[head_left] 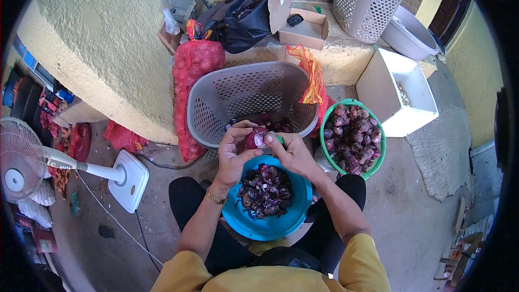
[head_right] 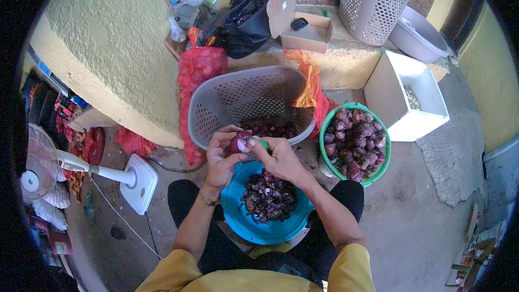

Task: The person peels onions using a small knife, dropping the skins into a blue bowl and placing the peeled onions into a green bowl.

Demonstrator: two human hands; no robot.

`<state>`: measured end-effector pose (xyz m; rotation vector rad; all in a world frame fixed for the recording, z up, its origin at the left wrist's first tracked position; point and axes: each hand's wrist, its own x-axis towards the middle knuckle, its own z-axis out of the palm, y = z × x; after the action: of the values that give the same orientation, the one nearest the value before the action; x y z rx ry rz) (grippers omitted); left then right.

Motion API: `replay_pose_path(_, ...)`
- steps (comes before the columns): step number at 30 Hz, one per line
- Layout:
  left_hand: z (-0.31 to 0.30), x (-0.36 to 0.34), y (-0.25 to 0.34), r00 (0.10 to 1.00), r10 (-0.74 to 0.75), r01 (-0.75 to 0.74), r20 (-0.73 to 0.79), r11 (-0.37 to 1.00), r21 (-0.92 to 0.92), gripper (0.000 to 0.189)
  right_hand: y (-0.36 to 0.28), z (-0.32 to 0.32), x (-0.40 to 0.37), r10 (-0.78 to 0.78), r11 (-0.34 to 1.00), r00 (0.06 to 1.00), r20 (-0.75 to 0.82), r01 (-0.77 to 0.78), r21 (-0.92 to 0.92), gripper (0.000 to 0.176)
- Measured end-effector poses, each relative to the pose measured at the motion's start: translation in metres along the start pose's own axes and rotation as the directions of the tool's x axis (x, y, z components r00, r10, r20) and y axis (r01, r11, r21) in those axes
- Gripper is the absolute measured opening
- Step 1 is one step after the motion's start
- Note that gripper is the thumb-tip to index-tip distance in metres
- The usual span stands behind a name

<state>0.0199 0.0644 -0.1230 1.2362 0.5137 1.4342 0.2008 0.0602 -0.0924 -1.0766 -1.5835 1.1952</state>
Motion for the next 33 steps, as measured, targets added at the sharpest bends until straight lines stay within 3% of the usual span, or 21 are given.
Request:
replay_pose_path(3,-0.003,0.0,-0.002,1.0,-0.006,0.005,0.008,1.0,0.023,0.049,0.002,-0.002,0.001,-0.072,0.989,0.997,-0.018,0.069,-0.131,0.041)
replay_pose_path(7,-0.003,0.0,0.001,0.999,0.011,-0.012,0.035,1.0,0.028,0.049,0.0,-0.002,0.0,-0.107,0.983,0.994,-0.034,0.101,-0.151,0.037)
replay_pose_path(9,-0.003,0.0,0.0,0.999,0.018,-0.019,0.029,0.999,0.043,0.048,-0.006,-0.003,-0.001,0.035,0.999,0.998,0.05,-0.034,-0.03,0.042)
replay_pose_path(10,-0.003,0.0,0.0,0.999,0.019,-0.02,0.028,0.999,0.043,0.048,-0.004,-0.001,-0.001,0.035,0.999,0.998,0.051,-0.033,-0.03,0.042)
replay_pose_path(13,-0.003,-0.001,0.0,1.0,-0.007,0.007,0.009,1.0,0.004,0.048,0.0,0.002,0.001,-0.101,0.993,0.993,-0.064,0.097,-0.062,0.039)
replay_pose_path(15,-0.003,-0.002,-0.003,0.999,-0.044,0.044,0.0,0.998,-0.041,0.049,-0.001,-0.009,0.001,-0.26,0.842,0.964,-0.059,0.196,-0.503,0.035)
replay_pose_path(18,-0.003,-0.004,-0.007,0.995,-0.097,0.095,-0.036,0.995,-0.036,0.05,0.002,-0.01,0.0,-0.364,0.783,0.929,-0.065,0.268,-0.561,0.031)
replay_pose_path(25,-0.017,0.002,0.0,0.993,-0.1,0.085,-0.058,0.973,-0.217,0.049,-0.009,-0.03,-0.005,-0.408,0.781,0.911,0.054,0.379,-0.496,0.038)
replay_pose_path(27,-0.019,0.003,0.004,0.992,-0.117,0.1,-0.054,0.964,-0.245,0.049,-0.019,-0.034,-0.005,-0.348,0.809,0.905,0.245,0.422,-0.409,0.029)
replay_pose_path(33,-0.014,0.005,0.008,0.994,-0.11,0.104,-0.007,0.963,-0.247,0.05,-0.005,-0.026,-0.002,-0.398,0.813,0.841,0.366,0.508,-0.284,0.021)
